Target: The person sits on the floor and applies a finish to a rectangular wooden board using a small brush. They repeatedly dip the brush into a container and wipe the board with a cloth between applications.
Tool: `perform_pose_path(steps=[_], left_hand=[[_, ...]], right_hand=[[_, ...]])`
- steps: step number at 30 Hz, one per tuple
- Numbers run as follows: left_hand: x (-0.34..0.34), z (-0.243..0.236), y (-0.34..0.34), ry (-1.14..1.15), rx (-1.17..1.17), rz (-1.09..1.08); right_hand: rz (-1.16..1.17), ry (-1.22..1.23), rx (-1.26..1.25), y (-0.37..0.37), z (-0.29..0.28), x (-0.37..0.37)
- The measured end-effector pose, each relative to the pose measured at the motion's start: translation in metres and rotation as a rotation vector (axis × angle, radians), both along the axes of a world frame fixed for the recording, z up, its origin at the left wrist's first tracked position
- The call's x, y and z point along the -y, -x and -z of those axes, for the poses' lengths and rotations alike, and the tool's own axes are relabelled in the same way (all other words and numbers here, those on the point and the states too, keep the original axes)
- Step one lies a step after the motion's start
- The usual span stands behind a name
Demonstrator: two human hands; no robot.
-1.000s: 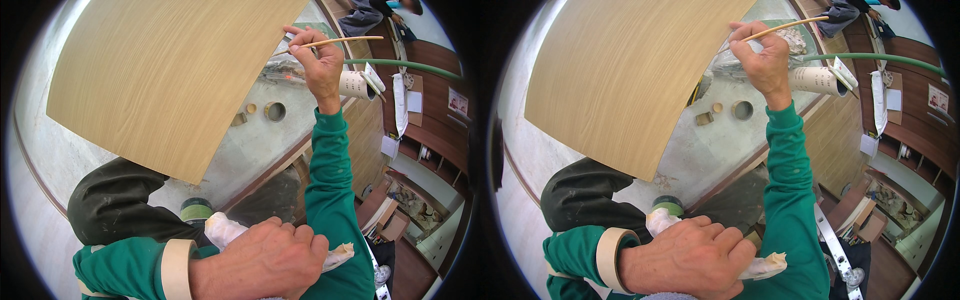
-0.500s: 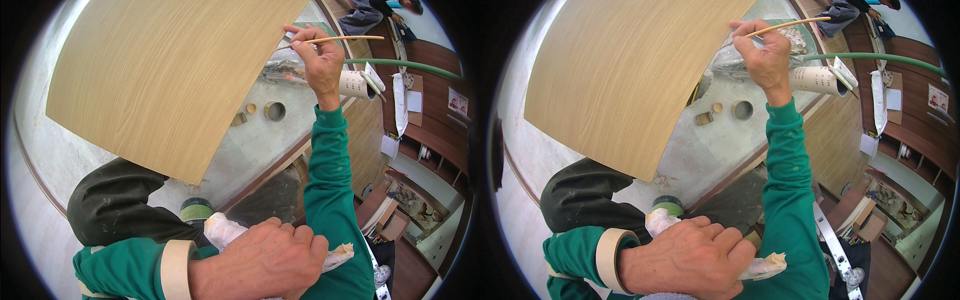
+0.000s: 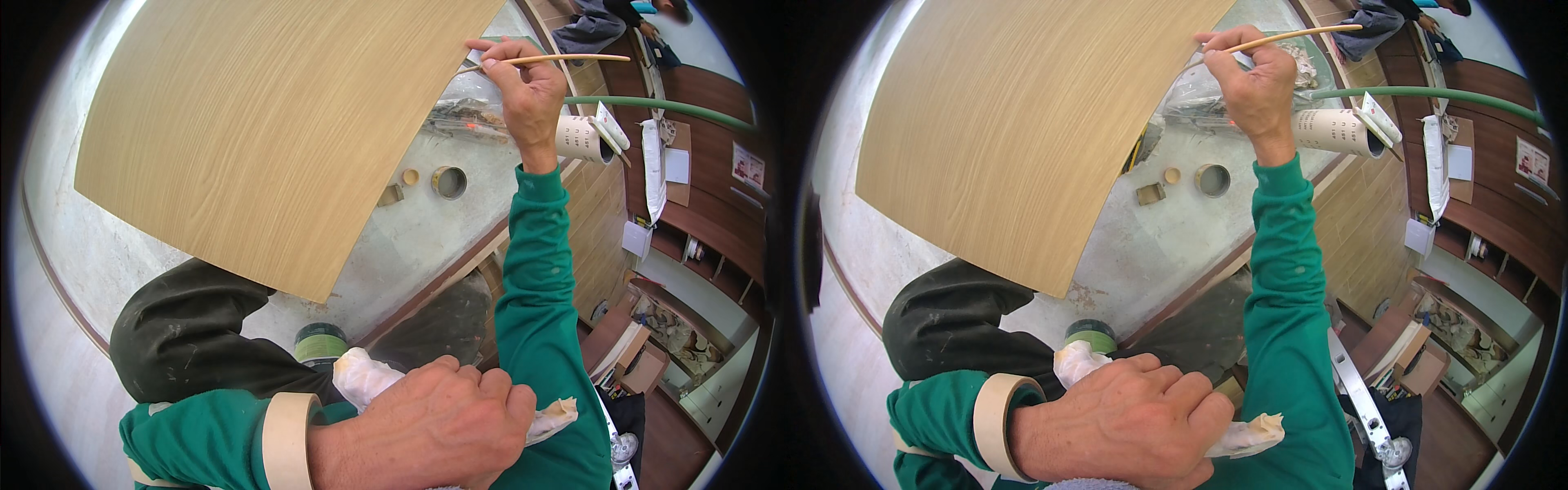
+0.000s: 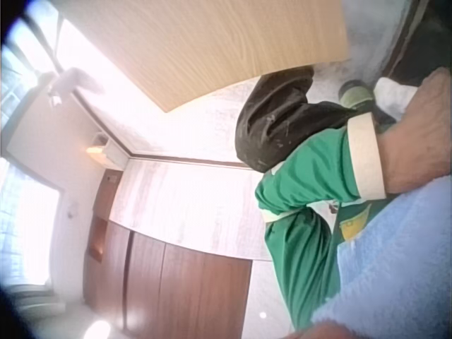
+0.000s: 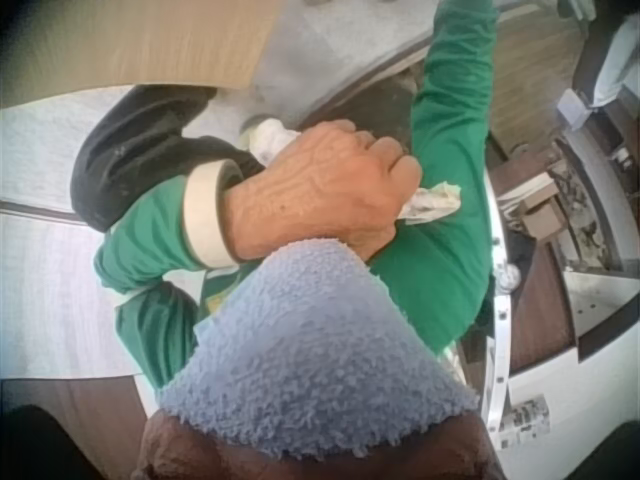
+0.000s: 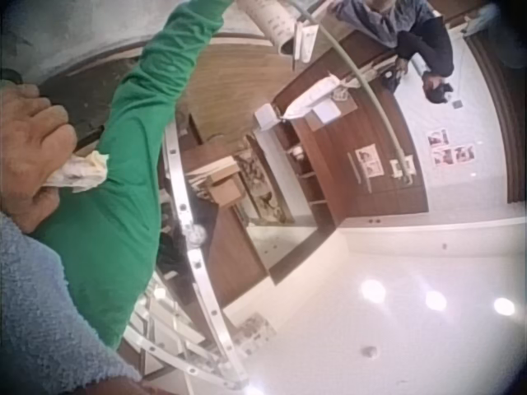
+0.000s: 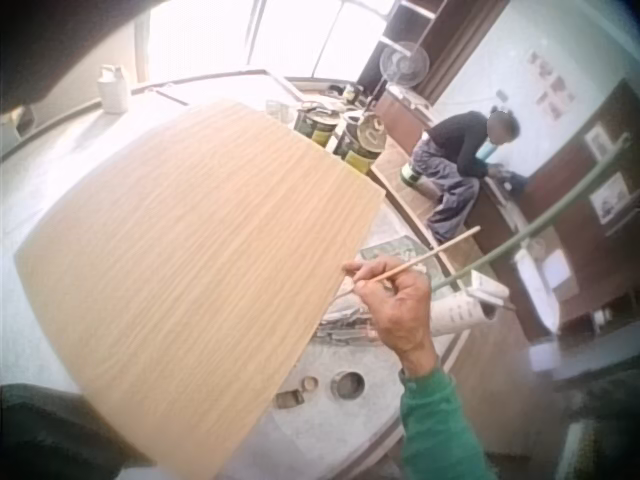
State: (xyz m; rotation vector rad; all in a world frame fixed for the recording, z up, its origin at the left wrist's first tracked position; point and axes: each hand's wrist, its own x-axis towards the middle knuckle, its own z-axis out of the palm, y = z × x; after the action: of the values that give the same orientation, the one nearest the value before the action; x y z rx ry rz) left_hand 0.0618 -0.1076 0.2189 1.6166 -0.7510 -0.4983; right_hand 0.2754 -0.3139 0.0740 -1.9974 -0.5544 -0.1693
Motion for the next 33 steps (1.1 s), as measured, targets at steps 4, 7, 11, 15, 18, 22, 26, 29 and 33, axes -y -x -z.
perform_pose_path(steps=[4,7,11,15,18,22,26,29,33], left_hand=[[0.000,-0.002,0.001,-0.003,-0.005,-0.018],[0.000,-0.003,0.001,-0.006,0.011,-0.036],[0.000,-0.004,-0.001,-0.013,0.012,-0.026],[0.000,-0.002,-0.001,-0.011,-0.011,0.014],[0.000,-0.003,-0.002,-0.010,0.005,-0.012],[0.001,-0.002,-0.002,-0.010,0.008,-0.012],[0.002,-0.002,-0.002,-0.011,0.012,-0.016],[0.001,-0.001,-0.003,-0.005,0.015,-0.011],[0.002,0.001,-0.001,0.013,-0.002,-0.026]], right_hand=[[-0.001,-0.046,-0.039,-0.002,-0.002,0.004],[-0.021,-0.044,-0.033,0.001,-0.004,0.002],[-0.043,-0.008,-0.025,0.008,-0.008,-0.002],[-0.024,-0.007,-0.025,0.009,-0.003,-0.003],[-0.019,0.010,-0.003,0.008,0.000,-0.002],[-0.010,0.017,0.017,0.007,0.001,-0.003],[0.005,-0.006,-0.011,0.007,-0.002,-0.004],[0.038,-0.059,-0.099,0.006,-0.001,-0.001],[-0.027,-0.079,-0.082,0.003,0.000,0.004]])
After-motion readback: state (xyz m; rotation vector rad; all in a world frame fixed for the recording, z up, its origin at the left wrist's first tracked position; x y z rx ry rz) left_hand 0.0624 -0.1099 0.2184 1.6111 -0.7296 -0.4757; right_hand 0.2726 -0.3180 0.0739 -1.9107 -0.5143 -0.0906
